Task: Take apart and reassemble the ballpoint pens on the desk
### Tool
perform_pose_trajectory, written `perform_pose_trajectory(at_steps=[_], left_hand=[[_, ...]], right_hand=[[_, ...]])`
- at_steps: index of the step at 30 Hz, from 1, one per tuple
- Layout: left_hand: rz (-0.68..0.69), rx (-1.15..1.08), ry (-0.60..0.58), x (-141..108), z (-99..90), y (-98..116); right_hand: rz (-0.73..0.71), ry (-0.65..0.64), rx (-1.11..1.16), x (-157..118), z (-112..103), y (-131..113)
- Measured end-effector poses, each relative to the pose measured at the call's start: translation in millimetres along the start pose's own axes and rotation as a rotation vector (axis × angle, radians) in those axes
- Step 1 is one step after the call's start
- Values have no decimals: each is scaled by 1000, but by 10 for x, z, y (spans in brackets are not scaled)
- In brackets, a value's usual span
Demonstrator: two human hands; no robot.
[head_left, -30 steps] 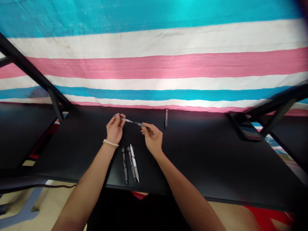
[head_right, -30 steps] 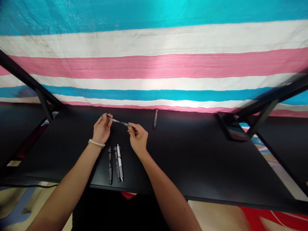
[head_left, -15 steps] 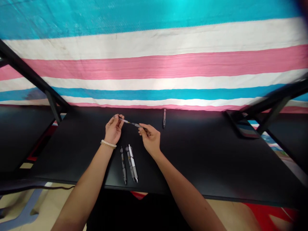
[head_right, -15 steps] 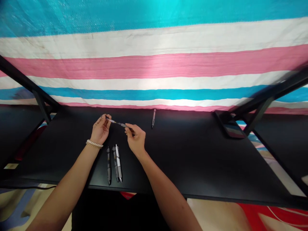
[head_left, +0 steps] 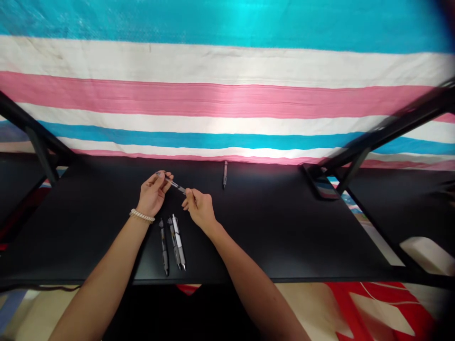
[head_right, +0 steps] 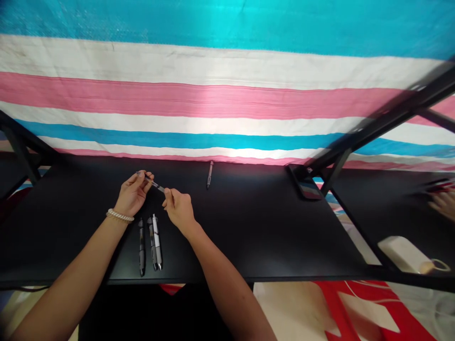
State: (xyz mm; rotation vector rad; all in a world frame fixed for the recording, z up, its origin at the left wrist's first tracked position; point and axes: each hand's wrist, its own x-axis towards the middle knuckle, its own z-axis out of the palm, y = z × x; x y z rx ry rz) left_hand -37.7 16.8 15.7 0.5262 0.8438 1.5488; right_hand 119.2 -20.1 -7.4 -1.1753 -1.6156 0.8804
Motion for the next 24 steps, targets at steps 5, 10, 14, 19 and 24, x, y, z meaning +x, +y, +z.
perform_pose_trajectory(at_steps=[5, 10, 14, 19, 24], left_hand=[[44, 13, 30, 16, -18, -11], [52, 13, -8, 27, -42, -23], [40, 4, -4, 36, -44, -22], [41, 4, -2, 45, -46, -17], [37, 10, -2, 40, -61, -36]], right_hand=[[-55, 94, 13, 20, 27, 2], [-9, 23, -26, 31, -3, -27], [-20, 95, 28, 42, 2, -31], [22, 16, -2, 35, 13, -30], [-18, 36, -34, 27, 12, -42]])
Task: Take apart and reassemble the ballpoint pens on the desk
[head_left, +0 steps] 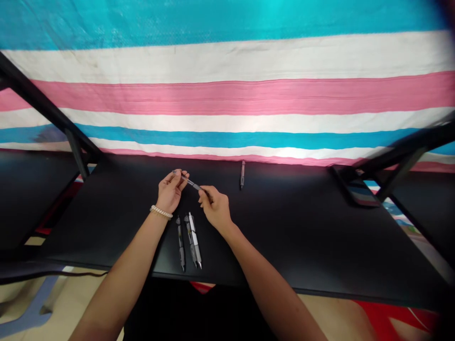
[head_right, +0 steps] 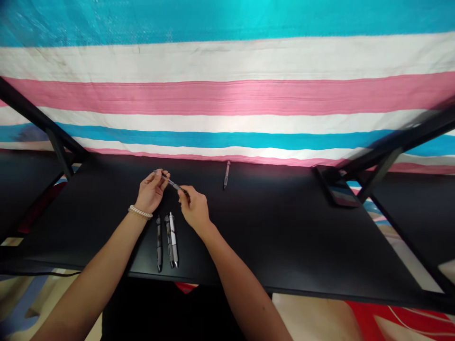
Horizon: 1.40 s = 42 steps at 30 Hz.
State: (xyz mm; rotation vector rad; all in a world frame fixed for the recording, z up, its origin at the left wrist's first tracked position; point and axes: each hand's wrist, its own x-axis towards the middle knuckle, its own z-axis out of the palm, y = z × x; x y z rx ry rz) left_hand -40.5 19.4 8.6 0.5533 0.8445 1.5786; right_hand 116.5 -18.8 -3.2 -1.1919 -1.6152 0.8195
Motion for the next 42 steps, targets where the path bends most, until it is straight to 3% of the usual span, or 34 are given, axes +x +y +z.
perform_pose_trajectory(at_steps=[5, 11, 14, 22, 31, 37, 42], left_hand=[[6, 13, 4, -7, 1, -10], [5, 9, -6, -5, 7, -6], [8, 11, 7, -3, 7, -8], [11, 17, -2, -8, 4, -14], [-73, -19, -72, -27, 31, 54], [-262, -205, -202, -95, 73, 148], [-186, -382, -147, -96, -28, 250]], right_hand=[[-46, 75, 21, -8, -6, -14], [-4, 48, 18, 0, -12, 13], [-57, 71, 15, -2, -5, 33], [-50, 0, -48, -10, -32, 7], [8, -48, -90, 18, -83, -7], [-58, -102, -143, -13, -4, -62], [-29, -104, -138, -7, -4, -87]])
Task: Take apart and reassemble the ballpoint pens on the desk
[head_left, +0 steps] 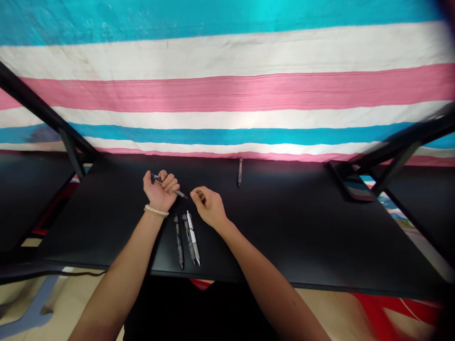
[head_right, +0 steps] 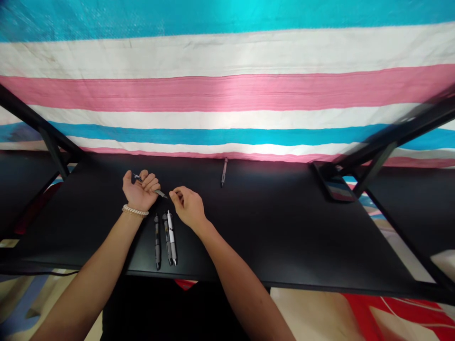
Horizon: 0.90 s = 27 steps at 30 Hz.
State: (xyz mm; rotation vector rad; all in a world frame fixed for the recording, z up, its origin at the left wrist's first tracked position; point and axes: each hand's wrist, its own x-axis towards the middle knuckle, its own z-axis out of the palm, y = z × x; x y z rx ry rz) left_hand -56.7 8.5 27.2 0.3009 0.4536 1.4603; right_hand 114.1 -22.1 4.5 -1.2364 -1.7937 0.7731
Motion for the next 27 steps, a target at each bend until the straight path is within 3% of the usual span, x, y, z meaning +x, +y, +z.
perform_pose_trajectory(at_steps=[8, 27], left_hand=[[30, -71, 69, 28, -65, 52], [31, -79, 45, 14, -43, 43]], right_hand=[[-20, 19, -35, -9, -1, 38], [-42, 34, -53, -14, 5, 15]])
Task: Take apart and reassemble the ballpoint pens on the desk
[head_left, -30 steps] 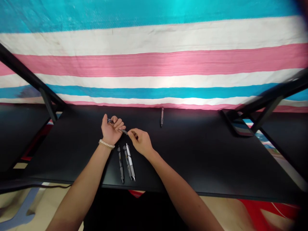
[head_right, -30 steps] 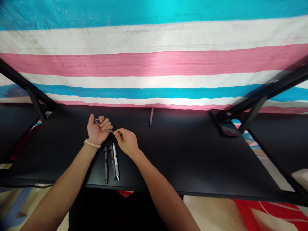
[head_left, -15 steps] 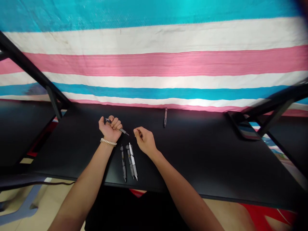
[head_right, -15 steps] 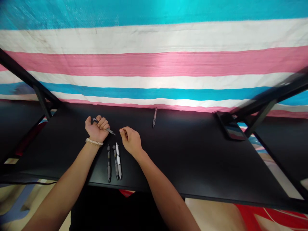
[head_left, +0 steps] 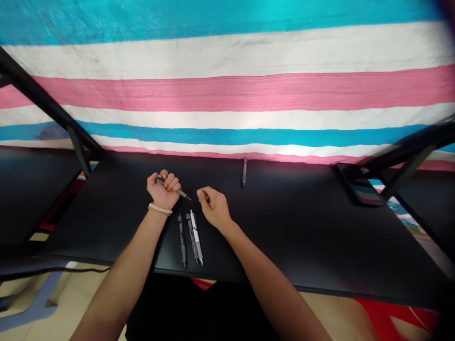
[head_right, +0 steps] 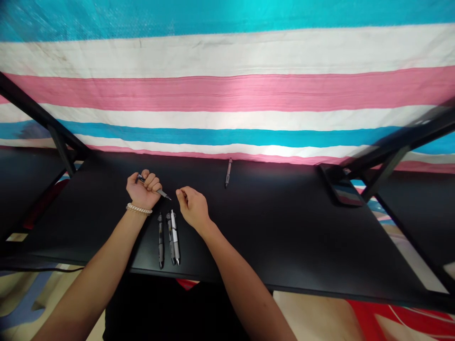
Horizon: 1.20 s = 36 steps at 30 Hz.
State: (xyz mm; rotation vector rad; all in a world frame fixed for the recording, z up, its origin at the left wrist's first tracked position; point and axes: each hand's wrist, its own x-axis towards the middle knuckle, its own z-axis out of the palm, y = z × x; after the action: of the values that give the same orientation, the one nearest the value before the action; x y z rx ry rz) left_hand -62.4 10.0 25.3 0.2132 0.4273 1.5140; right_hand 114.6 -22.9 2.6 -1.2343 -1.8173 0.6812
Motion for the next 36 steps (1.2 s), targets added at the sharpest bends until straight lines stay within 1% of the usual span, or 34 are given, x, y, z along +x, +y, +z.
perform_pose_trajectory(at_steps=[9, 16, 18, 22, 24, 27, 31, 36], left_hand=[[28, -49, 6, 3, -17, -5], [16, -29, 12, -1, -9, 0], [-5, -15, -8, -13, 22, -24], [-95, 44, -50, -43, 107, -103], [-139, 80, -50, -53, 138, -134], [-169, 112, -45, -60, 156, -152], [-195, 182, -66, -54, 152, -157], [-260, 262, -92, -33, 147, -208]], right_hand=[[-42, 65, 2, -8, -6, -6], [-48, 63, -12, -11, -14, -24], [-71, 21, -3, -17, -13, -31], [-192, -128, -51, -45, 7, -15], [-232, -170, -81, -59, 21, 2], [-249, -174, -101, -69, 29, 17], [-266, -149, -105, -57, 17, 16], [-231, -83, -103, -32, 10, 36]])
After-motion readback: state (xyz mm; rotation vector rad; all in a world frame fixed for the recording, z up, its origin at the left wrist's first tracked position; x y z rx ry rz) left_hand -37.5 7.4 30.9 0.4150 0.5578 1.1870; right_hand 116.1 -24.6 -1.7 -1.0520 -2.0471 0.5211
